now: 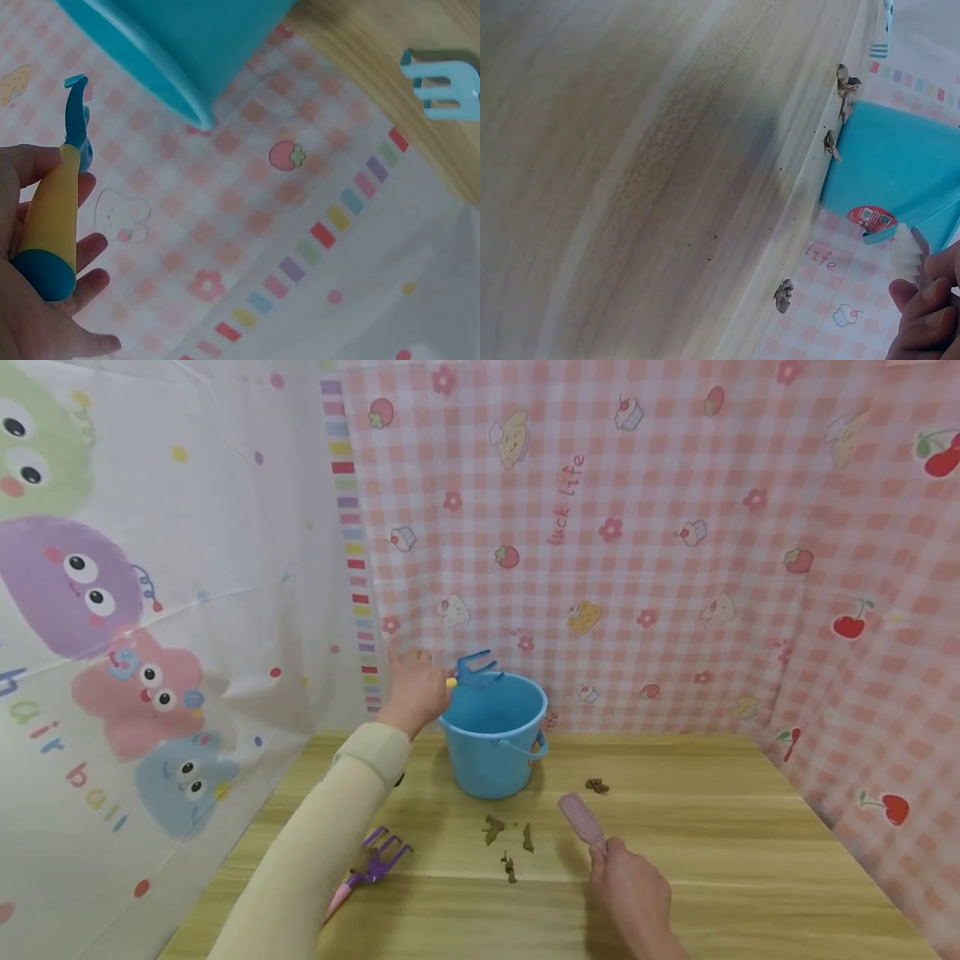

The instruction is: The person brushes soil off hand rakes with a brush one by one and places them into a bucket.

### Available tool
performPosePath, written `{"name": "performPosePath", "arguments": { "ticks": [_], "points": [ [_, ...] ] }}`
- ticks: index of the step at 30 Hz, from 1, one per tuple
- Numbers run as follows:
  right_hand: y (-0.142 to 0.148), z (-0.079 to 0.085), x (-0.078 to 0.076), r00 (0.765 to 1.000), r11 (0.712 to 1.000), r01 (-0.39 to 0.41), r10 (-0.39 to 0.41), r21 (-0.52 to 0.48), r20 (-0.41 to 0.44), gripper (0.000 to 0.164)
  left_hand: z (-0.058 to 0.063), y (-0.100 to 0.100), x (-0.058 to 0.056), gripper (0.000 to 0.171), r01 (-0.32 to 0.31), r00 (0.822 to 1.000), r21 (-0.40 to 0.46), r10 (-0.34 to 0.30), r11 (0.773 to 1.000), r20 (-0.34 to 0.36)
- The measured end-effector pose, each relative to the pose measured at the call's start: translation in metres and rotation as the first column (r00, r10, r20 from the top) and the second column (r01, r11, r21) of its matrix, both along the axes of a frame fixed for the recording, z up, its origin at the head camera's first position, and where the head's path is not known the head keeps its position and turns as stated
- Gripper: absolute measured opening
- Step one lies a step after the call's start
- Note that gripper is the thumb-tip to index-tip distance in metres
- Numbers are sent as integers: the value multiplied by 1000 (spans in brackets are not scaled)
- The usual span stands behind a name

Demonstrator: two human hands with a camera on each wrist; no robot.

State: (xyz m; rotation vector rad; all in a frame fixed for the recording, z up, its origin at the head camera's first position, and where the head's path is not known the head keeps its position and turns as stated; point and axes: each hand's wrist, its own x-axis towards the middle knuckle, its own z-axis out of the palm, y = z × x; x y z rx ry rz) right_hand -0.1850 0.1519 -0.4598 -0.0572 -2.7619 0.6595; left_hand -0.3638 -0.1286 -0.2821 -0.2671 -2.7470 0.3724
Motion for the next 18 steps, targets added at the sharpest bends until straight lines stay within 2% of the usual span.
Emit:
{"name": "performPosePath", "arguments": {
  "ticks": [6, 14, 18],
  "points": [
    [-1, -1, -2, 1000, 1000, 7, -7, 3, -3, 27, -15, 11, -16, 38, -18, 999, 16, 19, 1000, -35],
    [-5, -3, -7, 999, 1000, 19, -19, 15, -29, 25, -27, 28, -27, 42, -45, 997, -2, 45, 999, 66],
    [-4, -4, -9, 999, 999, 28, -28, 17, -18, 25, -32, 34, -29, 36, -32, 995, 48, 27, 998, 91]
  ]
}}
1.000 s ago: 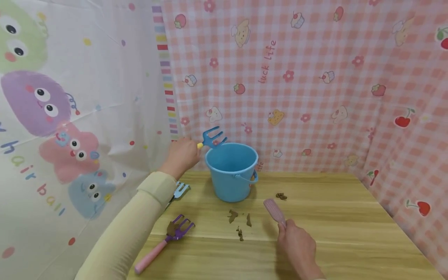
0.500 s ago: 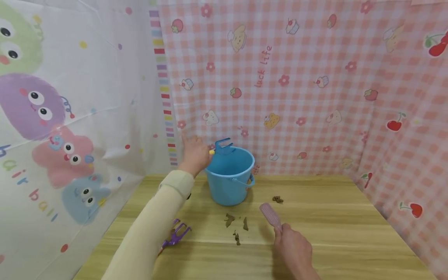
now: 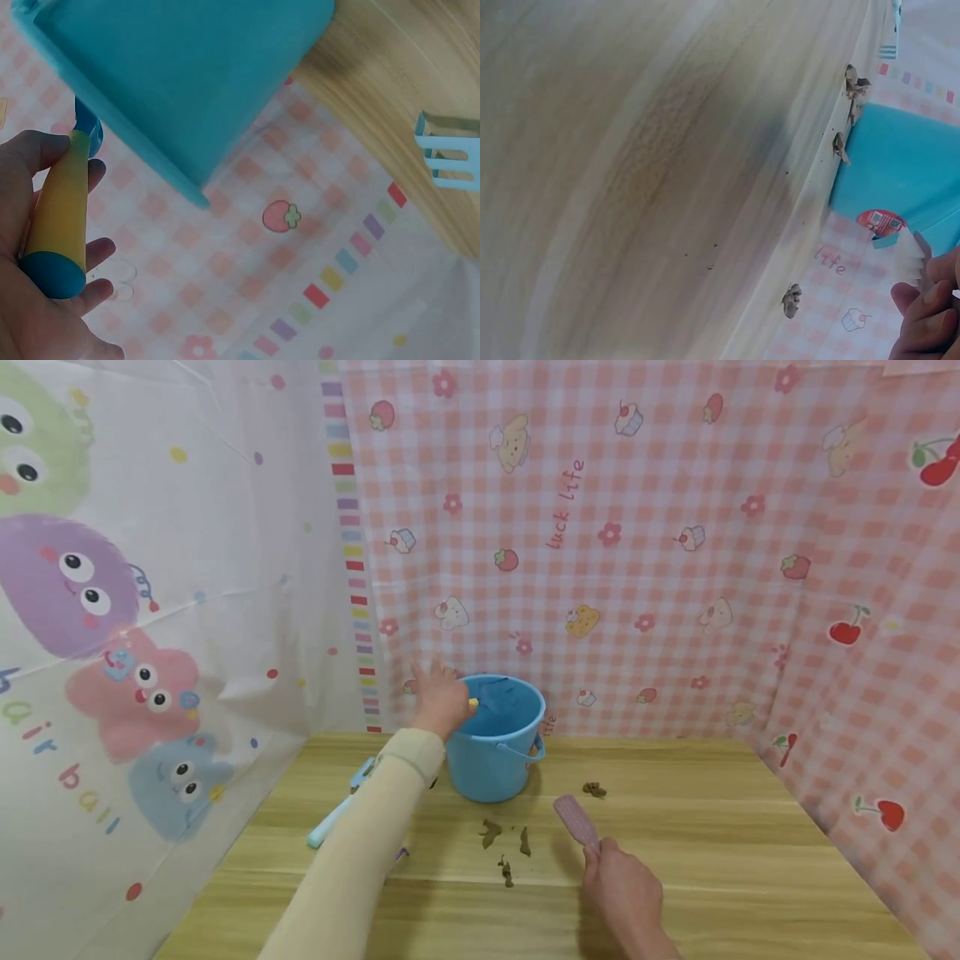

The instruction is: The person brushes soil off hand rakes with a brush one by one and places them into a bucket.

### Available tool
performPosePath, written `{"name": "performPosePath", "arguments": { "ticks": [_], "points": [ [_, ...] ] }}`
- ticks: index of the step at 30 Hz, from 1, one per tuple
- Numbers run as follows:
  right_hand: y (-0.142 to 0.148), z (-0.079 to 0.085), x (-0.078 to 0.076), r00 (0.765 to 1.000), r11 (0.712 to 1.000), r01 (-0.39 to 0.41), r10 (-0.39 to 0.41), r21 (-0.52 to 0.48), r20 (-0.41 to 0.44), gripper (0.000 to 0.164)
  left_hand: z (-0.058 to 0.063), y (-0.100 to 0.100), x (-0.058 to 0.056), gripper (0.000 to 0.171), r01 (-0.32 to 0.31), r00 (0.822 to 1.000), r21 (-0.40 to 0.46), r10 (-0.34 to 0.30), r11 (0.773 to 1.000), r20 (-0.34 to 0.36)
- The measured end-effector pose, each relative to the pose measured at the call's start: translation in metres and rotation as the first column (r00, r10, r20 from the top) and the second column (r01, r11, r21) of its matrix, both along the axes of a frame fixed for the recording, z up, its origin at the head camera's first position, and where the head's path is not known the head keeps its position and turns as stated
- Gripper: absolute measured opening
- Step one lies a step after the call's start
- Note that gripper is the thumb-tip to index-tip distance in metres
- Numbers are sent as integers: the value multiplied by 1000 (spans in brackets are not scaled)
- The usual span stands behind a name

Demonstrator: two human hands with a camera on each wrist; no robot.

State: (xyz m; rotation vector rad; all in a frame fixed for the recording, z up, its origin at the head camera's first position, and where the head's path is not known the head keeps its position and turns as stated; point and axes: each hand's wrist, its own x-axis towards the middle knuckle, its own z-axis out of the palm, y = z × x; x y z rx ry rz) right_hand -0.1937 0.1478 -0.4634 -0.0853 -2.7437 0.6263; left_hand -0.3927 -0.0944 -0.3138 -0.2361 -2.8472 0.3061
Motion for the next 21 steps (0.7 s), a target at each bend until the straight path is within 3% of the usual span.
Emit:
{"name": "performPosePath", "arguments": {
  "ticks": [6, 15, 21],
  "points": [
    [4, -2, -5, 1000, 1000, 6, -6, 4, 19, 27, -9, 5, -2, 34, 15, 1000, -6, -15, 1000, -4],
    [6, -1, -15, 999, 1000, 26, -27, 15, 42, 28, -18, 5, -7, 35, 16, 1000, 72, -16, 997, 9],
    [4, -4, -20, 999, 1000, 14, -14, 0, 46, 27, -23, 6, -14, 41, -15, 999, 41, 13, 999, 43]
  ]
}}
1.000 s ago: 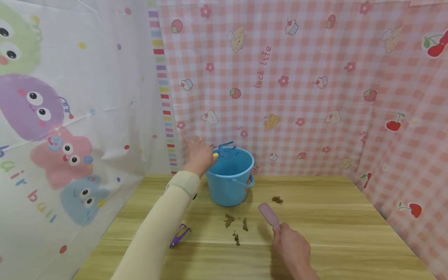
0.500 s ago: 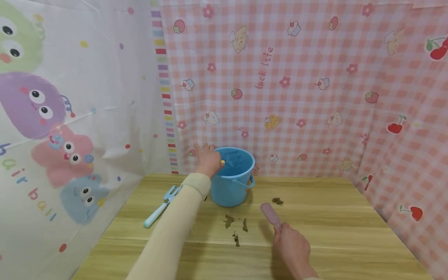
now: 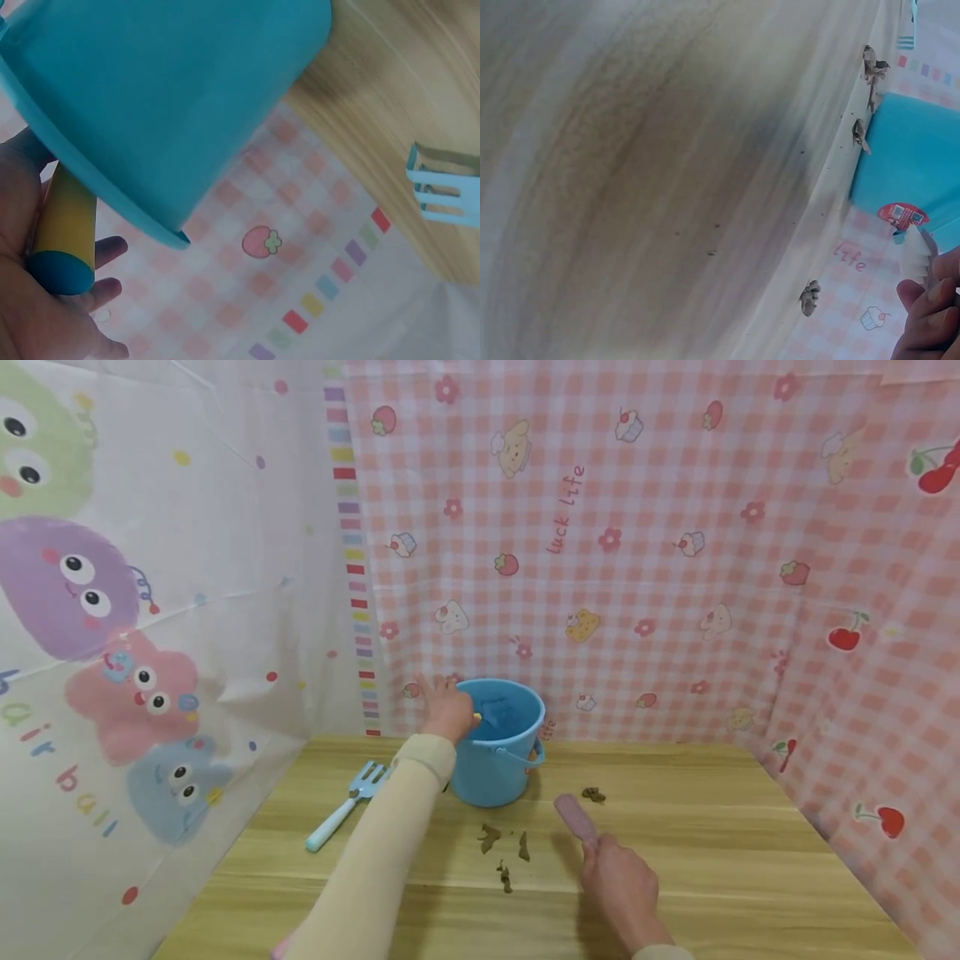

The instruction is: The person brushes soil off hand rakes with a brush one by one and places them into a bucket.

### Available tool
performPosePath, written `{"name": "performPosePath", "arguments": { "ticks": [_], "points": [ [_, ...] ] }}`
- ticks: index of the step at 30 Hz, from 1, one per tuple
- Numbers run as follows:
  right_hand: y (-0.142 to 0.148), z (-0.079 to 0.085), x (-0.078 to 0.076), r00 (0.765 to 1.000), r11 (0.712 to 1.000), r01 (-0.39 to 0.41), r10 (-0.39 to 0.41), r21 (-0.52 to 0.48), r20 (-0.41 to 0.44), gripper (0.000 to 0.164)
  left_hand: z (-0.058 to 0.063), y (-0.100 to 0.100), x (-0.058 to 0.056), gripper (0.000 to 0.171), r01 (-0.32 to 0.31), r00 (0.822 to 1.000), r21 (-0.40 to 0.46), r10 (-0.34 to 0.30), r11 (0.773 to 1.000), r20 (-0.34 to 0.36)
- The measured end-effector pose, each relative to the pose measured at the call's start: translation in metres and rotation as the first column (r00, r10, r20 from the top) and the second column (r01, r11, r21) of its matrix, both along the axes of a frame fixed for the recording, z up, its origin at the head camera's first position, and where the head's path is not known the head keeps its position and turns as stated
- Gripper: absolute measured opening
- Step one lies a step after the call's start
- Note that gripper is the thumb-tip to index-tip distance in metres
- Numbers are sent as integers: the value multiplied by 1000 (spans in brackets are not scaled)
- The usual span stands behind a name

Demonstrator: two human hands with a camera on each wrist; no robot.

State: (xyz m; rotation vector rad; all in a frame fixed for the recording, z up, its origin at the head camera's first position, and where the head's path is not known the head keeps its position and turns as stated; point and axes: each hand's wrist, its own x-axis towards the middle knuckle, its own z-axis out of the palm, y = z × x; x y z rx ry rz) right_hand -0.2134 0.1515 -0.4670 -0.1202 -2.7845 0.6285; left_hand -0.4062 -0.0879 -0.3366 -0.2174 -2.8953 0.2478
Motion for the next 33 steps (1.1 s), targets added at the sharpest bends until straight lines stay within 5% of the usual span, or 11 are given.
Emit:
{"name": "performPosePath", "arguments": {
  "ticks": [13, 33],
  "points": [
    [0, -1, 2, 1000, 1000, -8, 8, 13, -13, 27, -10, 12, -8, 41, -50, 996, 64, 45, 997, 76],
    [-2, -6, 1, 1000, 999, -5, 4, 40, 1, 27, -12, 23, -13, 33, -60, 989, 19, 57, 998, 138]
  ]
}}
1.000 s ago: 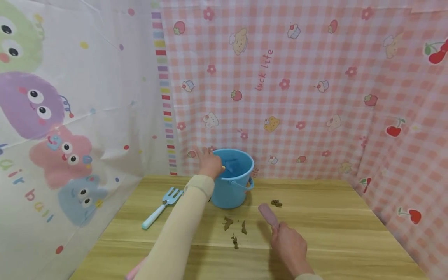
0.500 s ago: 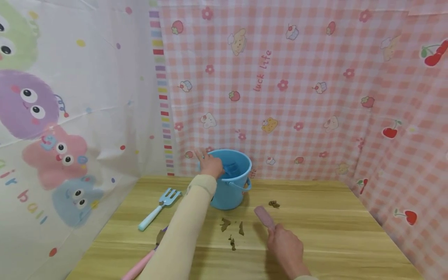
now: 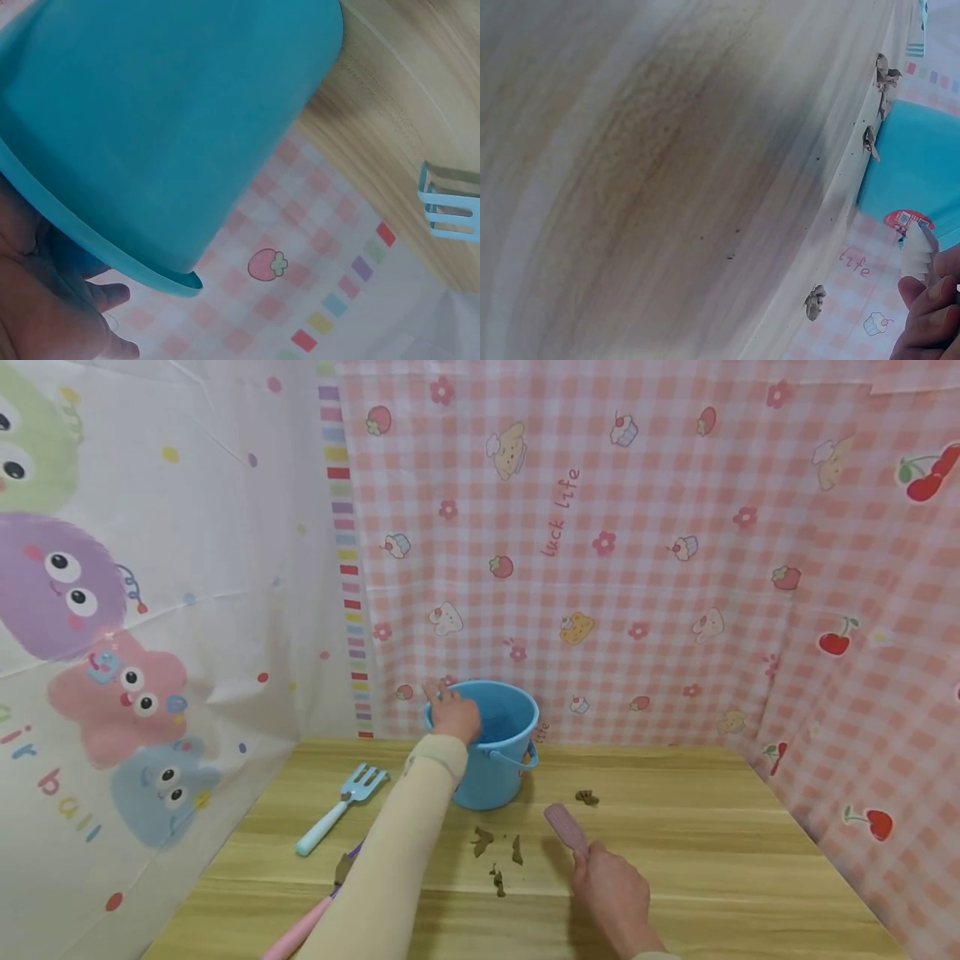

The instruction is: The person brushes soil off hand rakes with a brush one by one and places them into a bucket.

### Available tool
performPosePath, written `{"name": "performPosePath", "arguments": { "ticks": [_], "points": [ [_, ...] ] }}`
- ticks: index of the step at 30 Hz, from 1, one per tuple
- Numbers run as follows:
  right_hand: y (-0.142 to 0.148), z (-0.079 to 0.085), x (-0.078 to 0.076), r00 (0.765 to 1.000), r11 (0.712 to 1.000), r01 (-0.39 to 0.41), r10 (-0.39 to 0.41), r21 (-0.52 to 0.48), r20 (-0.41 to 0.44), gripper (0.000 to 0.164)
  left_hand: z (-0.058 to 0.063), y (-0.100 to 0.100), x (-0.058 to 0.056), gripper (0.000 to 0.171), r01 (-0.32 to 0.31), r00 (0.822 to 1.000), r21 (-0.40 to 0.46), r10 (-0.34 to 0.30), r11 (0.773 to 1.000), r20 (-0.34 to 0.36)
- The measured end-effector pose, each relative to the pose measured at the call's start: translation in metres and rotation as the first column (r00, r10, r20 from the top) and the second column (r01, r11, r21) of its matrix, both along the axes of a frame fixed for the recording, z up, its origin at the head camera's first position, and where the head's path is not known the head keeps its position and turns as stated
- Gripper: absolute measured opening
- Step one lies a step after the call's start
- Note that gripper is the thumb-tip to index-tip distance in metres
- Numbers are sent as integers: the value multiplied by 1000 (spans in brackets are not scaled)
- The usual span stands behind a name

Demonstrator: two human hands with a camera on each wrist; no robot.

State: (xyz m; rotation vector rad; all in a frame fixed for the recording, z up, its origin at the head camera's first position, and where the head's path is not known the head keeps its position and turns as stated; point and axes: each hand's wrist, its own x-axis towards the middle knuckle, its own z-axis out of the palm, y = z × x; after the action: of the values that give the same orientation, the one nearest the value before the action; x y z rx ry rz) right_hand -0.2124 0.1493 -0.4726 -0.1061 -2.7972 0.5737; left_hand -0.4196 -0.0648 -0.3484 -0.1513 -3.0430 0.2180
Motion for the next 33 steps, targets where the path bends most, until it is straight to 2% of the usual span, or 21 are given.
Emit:
{"name": "performPosePath", "arguments": {
  "ticks": [4, 10, 16, 21, 24, 27, 30, 33],
  "points": [
    [-2, -3, 1, 1000, 1000, -2, 2, -4, 2, 27, -2, -3, -1, 33, -5, 1000, 3, 5, 1000, 20],
    [-4, -4, 2, 1000, 1000, -15, 15, -4, -5, 28, 1, -9, 15, 32, 18, 999, 7, -18, 1000, -28],
    [3, -2, -3, 1000, 1000, -18, 18, 12, -11, 29, 12, -14, 19, 26, 61, 994, 27, -58, 998, -94],
    [8, 0, -6, 1000, 1000, -16, 16, 9, 0, 29, 27, -23, 27, 29, 76, 994, 39, -72, 996, -87],
    [8, 1, -7, 1000, 1000, -17, 17, 1, -3, 29, 37, -33, 34, 33, 75, 994, 33, -71, 997, -87],
    [5, 3, -7, 1000, 1000, -28, 28, -3, -5, 29, 42, -46, 40, 39, 94, 991, 45, -89, 995, -100],
    [1, 3, -6, 999, 999, -44, 44, -12, 7, 29, 42, -62, 48, 43, 124, 989, 64, -118, 990, -91],
    [-4, 1, -5, 998, 999, -51, 51, -19, 21, 28, 38, -83, 59, 43, 159, 984, 101, -149, 982, -96]
  ]
}}
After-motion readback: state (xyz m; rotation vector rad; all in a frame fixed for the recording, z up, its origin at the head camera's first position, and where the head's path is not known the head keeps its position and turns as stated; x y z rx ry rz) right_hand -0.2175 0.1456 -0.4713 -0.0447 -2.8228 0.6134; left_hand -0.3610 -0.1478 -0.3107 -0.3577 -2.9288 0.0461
